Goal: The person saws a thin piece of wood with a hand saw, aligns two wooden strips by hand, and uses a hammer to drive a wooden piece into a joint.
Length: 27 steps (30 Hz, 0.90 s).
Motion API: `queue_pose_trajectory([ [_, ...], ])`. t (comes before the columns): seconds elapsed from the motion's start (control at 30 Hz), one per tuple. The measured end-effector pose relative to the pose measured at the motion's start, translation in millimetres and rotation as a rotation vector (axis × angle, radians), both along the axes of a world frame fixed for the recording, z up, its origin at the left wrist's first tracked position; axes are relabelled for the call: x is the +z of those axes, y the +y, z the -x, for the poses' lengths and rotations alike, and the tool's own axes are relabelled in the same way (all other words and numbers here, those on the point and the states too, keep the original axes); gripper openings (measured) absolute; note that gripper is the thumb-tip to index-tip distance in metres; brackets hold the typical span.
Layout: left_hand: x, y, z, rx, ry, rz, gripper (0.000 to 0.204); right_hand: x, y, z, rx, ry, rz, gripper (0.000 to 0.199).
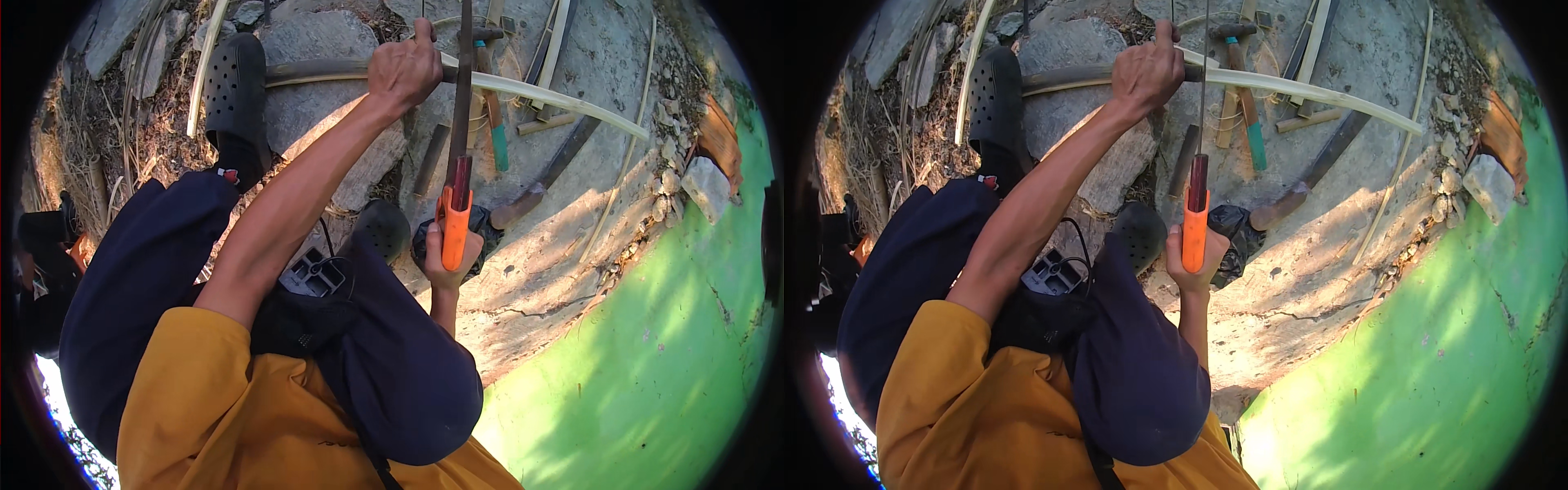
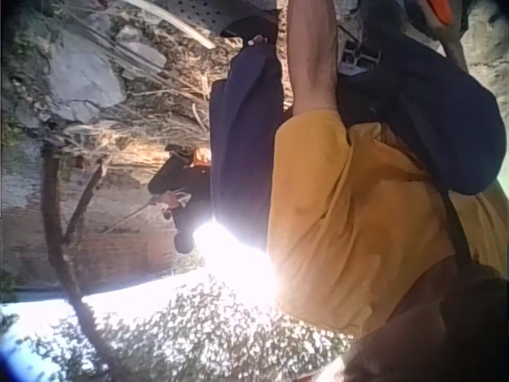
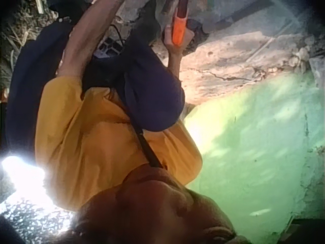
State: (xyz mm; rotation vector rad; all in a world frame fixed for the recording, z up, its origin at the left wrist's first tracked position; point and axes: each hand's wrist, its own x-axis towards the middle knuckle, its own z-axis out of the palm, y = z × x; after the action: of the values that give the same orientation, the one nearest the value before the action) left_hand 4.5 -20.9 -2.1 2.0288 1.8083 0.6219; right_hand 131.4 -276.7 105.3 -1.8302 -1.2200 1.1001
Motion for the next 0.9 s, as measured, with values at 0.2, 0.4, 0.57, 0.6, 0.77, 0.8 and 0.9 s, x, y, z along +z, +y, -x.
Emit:
queue_pose_trajectory([
  [0.2,-4.7,-9.7,-3.0,-0.004,0.007,-0.030,0.018,5.6,0.2,6.4,0.005,-0.061,-0.200,0.007],
  [0.4,-6.3,7.2,4.2,0.020,0.040,0.011,0.017,2.5,-5.5,7.2,0.019,-0.054,-0.071,0.018],
  [0.57,-4.5,-3.1,-1.2,0.014,0.054,-0.032,0.017,-5.8,22.5,9.2,0.009,-0.015,-0.187,0.012],
  [0.6,-4.4,2.1,-1.7,0.017,0.023,-0.030,0.018,-8.4,44.8,8.2,0.021,-0.022,-0.148,0.010],
  [0.77,-9.6,6.5,-1.5,0.032,0.063,0.017,0.019,14.2,-10.4,8.4,-0.040,-0.064,-0.073,0.016],
  [0.8,-12.6,0.3,-1.7,0.024,0.091,0.015,0.019,12.3,-11.1,9.3,-0.034,-0.075,-0.137,0.012],
  [0.9,-8.6,-2.6,2.1,-0.008,0.021,-0.010,0.020,-7.9,24.4,6.3,0.045,-0.032,-0.236,0.007],
])
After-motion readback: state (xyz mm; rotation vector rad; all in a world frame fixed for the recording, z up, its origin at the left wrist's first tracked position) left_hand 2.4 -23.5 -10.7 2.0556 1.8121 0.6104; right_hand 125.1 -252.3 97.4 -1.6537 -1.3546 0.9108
